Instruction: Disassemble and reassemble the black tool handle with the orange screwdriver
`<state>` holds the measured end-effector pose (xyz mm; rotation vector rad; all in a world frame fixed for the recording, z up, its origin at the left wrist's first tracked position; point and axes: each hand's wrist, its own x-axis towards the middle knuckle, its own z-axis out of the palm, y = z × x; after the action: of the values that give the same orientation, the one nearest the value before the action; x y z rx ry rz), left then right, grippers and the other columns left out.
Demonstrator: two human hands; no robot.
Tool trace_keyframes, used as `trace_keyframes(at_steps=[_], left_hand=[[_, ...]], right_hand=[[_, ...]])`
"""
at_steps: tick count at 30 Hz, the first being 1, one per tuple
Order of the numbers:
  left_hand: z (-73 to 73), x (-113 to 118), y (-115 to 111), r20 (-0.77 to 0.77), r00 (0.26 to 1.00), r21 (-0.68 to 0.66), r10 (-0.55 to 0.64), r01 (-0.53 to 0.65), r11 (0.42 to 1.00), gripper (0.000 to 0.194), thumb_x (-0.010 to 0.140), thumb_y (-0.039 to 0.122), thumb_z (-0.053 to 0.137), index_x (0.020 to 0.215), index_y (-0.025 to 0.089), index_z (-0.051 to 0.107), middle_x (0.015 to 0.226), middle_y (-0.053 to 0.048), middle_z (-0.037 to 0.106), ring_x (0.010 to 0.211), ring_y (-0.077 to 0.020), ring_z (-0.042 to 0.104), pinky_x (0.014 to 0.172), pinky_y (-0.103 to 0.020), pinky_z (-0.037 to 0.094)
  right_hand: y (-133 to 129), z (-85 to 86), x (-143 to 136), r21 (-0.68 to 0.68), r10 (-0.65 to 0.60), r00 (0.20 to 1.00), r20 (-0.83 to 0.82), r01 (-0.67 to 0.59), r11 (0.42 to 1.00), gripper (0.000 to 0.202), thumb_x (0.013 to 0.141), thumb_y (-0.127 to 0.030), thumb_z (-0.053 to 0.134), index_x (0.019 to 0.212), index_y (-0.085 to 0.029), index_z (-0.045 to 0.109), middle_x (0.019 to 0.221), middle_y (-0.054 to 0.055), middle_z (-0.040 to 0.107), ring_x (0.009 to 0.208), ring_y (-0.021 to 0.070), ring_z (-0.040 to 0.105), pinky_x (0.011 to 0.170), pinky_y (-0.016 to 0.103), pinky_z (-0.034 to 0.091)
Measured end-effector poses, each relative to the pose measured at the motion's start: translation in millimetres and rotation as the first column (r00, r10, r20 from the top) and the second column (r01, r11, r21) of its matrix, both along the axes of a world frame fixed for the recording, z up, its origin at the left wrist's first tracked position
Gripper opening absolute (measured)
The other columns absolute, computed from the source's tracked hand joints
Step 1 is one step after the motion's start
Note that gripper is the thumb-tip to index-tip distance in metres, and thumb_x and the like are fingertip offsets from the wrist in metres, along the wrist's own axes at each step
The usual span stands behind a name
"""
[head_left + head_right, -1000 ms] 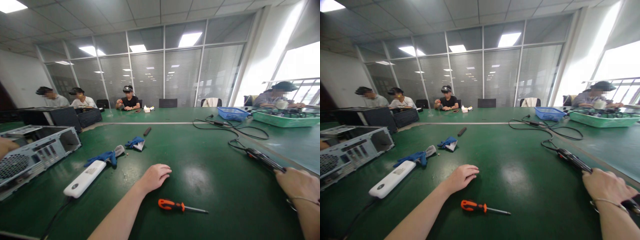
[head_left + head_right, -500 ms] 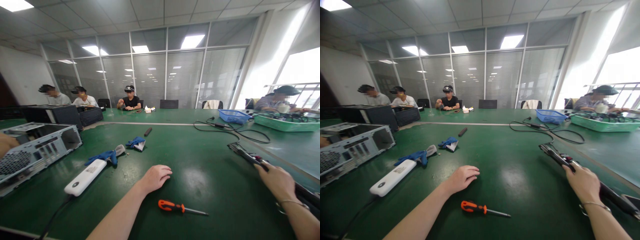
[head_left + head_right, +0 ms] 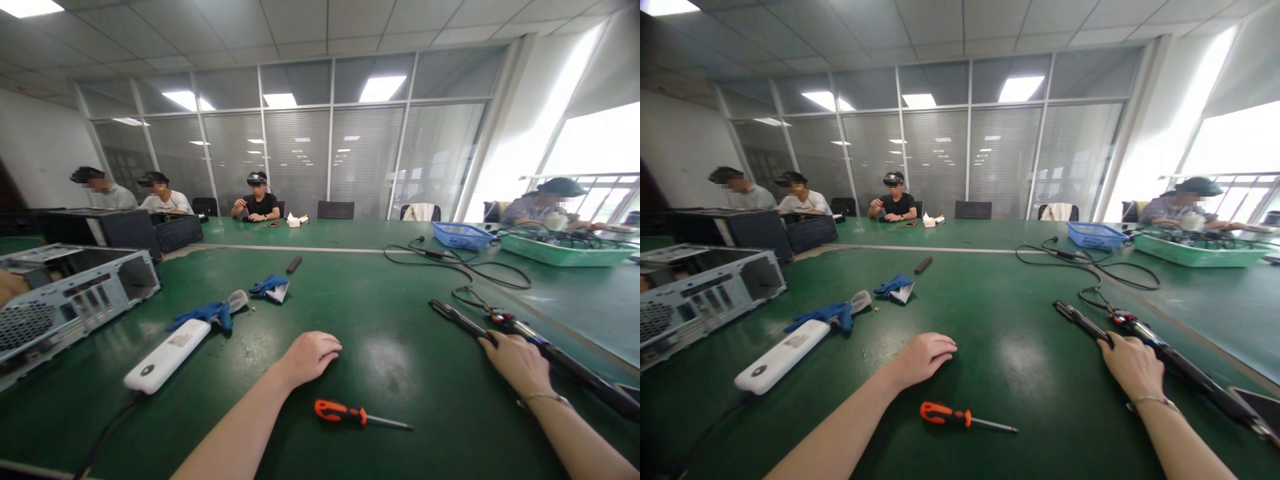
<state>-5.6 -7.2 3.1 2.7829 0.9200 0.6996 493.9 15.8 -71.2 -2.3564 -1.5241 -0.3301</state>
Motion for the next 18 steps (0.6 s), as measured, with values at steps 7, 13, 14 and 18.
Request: trace_keyframes(at_steps=[7, 13, 14, 18], left_hand=[[0.2, -0.6, 1.8, 0.055, 0.998, 0.015, 0.042, -0.042, 0.999, 0.029, 0.089, 0.019, 0.057, 0.117, 0.018, 0.062, 0.116, -0.006, 0.066, 0.107, -0.0200, 0.059, 0.097, -0.035, 0.047], [2.5, -3.0, 3.2, 0.090, 0.988, 0.000, 0.125, -0.125, 0.992, 0.047, 0.085, 0.021, 0.063, 0.131, 0.022, 0.051, 0.131, -0.008, 0.055, 0.122, -0.0216, 0.049, 0.106, -0.040, 0.038], [3.1, -3.7, 3.2, 0.083, 0.987, -0.008, 0.135, -0.135, 0.991, 0.053, 0.082, 0.024, 0.066, 0.133, 0.022, 0.049, 0.134, -0.008, 0.053, 0.124, -0.0227, 0.047, 0.107, -0.041, 0.037], [2.7, -7.3, 3.8, 0.037, 0.987, -0.063, 0.154, -0.152, 0.986, 0.080, 0.068, 0.040, 0.079, 0.138, 0.025, 0.043, 0.140, -0.011, 0.046, 0.129, -0.0289, 0.041, 0.108, -0.047, 0.035]], right_hand=[[6.0, 4.4, -65.7, 0.009, 0.279, 0.957, -0.075, -0.279, 0.960, 0.050, 0.085, -0.048, 0.039, 0.116, -0.017, 0.064, 0.105, 0.016, 0.064, 0.090, 0.0305, 0.062, 0.073, 0.040, 0.050], [-9.0, 26.5, -152.9, 0.083, 0.667, 0.713, -0.216, -0.667, 0.740, 0.047, 0.087, -0.045, 0.046, 0.122, -0.017, 0.060, 0.111, 0.013, 0.061, 0.101, 0.0269, 0.057, 0.090, 0.040, 0.046], [-13.7, 31.1, -164.8, 0.087, 0.716, 0.655, -0.242, -0.720, 0.688, 0.045, 0.088, -0.044, 0.047, 0.123, -0.019, 0.059, 0.113, 0.012, 0.061, 0.103, 0.0261, 0.057, 0.091, 0.039, 0.046], [-34.4, 48.0, -198.4, 0.085, 0.822, 0.460, -0.335, -0.854, 0.513, 0.041, 0.090, -0.041, 0.048, 0.127, -0.024, 0.056, 0.117, 0.010, 0.058, 0.106, 0.0246, 0.055, 0.094, 0.039, 0.045]])
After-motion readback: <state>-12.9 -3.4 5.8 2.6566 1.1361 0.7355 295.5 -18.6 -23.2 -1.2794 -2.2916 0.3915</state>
